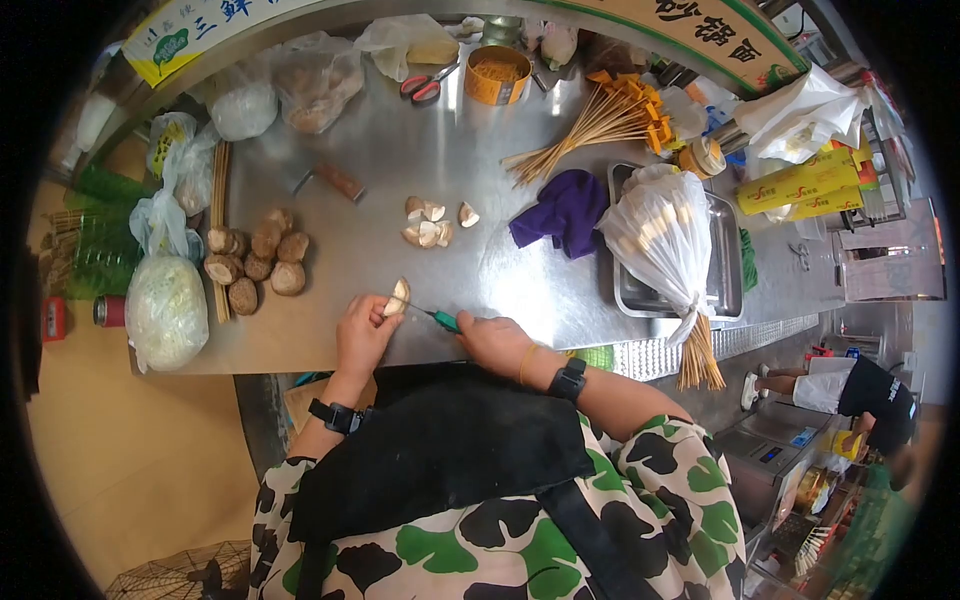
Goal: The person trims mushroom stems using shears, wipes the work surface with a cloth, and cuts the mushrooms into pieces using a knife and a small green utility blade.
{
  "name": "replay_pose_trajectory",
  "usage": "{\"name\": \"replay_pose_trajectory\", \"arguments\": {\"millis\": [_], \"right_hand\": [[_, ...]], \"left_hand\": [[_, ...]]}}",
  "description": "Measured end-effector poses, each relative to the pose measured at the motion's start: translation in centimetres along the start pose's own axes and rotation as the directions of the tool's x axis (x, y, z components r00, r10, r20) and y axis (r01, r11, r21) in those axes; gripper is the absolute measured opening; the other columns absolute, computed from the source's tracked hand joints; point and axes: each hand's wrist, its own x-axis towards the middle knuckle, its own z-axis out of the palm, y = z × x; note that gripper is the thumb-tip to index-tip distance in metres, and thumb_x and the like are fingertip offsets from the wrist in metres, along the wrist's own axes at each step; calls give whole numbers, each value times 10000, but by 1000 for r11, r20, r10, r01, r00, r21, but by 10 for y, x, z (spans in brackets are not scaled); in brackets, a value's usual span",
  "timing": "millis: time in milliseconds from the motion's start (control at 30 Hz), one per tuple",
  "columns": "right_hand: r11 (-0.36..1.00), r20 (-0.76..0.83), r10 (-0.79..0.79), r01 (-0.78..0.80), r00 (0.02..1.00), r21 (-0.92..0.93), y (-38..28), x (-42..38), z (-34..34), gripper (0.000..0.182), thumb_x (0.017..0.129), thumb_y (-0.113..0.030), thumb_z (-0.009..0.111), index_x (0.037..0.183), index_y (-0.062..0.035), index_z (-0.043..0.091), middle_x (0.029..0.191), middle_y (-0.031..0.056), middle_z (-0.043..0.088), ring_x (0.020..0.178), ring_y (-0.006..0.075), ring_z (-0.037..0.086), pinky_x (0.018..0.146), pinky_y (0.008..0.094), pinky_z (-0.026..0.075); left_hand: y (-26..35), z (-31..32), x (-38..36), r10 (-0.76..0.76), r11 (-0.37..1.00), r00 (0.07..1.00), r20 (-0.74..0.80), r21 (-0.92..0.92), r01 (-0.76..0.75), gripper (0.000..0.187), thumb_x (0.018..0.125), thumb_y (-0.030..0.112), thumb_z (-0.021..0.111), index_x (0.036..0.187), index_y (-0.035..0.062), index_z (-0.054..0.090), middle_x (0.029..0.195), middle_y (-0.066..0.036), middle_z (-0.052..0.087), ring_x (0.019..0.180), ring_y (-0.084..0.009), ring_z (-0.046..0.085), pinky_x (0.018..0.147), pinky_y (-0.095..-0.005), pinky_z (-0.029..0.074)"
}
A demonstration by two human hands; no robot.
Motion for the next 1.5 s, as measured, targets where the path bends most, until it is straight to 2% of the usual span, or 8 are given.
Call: {"name": "replay_pose_trajectory", "arguments": {"millis": [167, 567, 700, 967, 1100, 1200, 1333, 1500], "right_hand": [[999, 15, 47, -46, 999, -26, -2, 3, -3, 257, 982, -289, 504, 1021, -35, 492, 753, 201, 670, 719, 416, 663, 664, 511, 515], [984, -249, 155, -129, 956, 120, 30, -29, -19, 303, 977, -355, 509, 995, -55, 468, 720, 219, 635, 686, 445, 618, 628, 545, 468], [929, -246, 236, -143, 940, 343, 40, -25, -20, 276, 983, -317, 531, 979, -46, 484, 685, 182, 631, 677, 356, 658, 620, 468, 504], [422, -197, 325, 44, 925, 905, 87, 20, -23, 245, 1006, -237, 552, 1099, -10, 569, 848, 20, 612, 785, 121, 640, 691, 261, 525], [383, -184, 263, 73, 947, 921, 94, 65, -49, 359, 1006, -230, 551, 1294, -15, 541, 983, 29, 587, 878, 111, 594, 734, 223, 501], [286, -45, 231, -24, 972, 958, 89, 96, -65, 331, 1014, -248, 545, 1226, 5, 559, 1096, 39, 588, 963, 113, 596, 866, 256, 539], [433, -86, 205, -11, 975, 901, 96, 131, -91, 309, 1016, -282, 545, 1162, -14, 592, 1037, 30, 628, 904, 91, 601, 800, 239, 509], [395, -140, 215, 45, 967, 917, 111, 155, -110, 283, 994, -310, 563, 1062, -40, 615, 853, -1, 608, 776, 96, 576, 694, 246, 466]], "left_hand": [[9, -5, 3, 11, 999, 1000, 26, 46, -12, 263, 733, 80, 791, 934, 34, 628, 839, -81, 622, 697, -210, 614, 649, -327, 523], [-21, 29, 30, -135, 848, 982, 135, -496, 185, 269, 811, 59, 736, 1008, 4, 561, 1054, -115, 612, 788, -197, 678, 699, -296, 552], [2, 38, 56, -54, 926, 994, 98, -369, 86, 377, 805, 51, 740, 1106, 16, 515, 1079, -114, 599, 789, -196, 672, 712, -301, 556], [15, 61, 88, -70, 916, 995, 70, -391, 92, 697, 738, 2, 782, 1336, 47, 426, 1289, -164, 422, 974, -235, 623, 778, -319, 576], [20, 55, 100, -125, 927, 990, 59, -350, 137, 815, 738, 4, 777, 1435, 57, 359, 1309, -168, 368, 994, -244, 619, 797, -316, 578], [16, 58, 117, -143, 908, 981, 135, -377, 184, 853, 736, 1, 773, 1467, 61, 338, 1307, -161, 372, 1002, -254, 623, 810, -313, 579], [27, 66, 148, -103, 911, 980, 168, -379, 161, 807, 742, -17, 758, 1452, 78, 388, 1312, -148, 391, 1024, -246, 619, 812, -316, 568], [24, 85, 166, 3, 932, 999, 42, -362, 13, 700, 744, -18, 741, 1382, 77, 472, 1300, -138, 438, 1070, -252, 606, 854, -325, 545]]}}
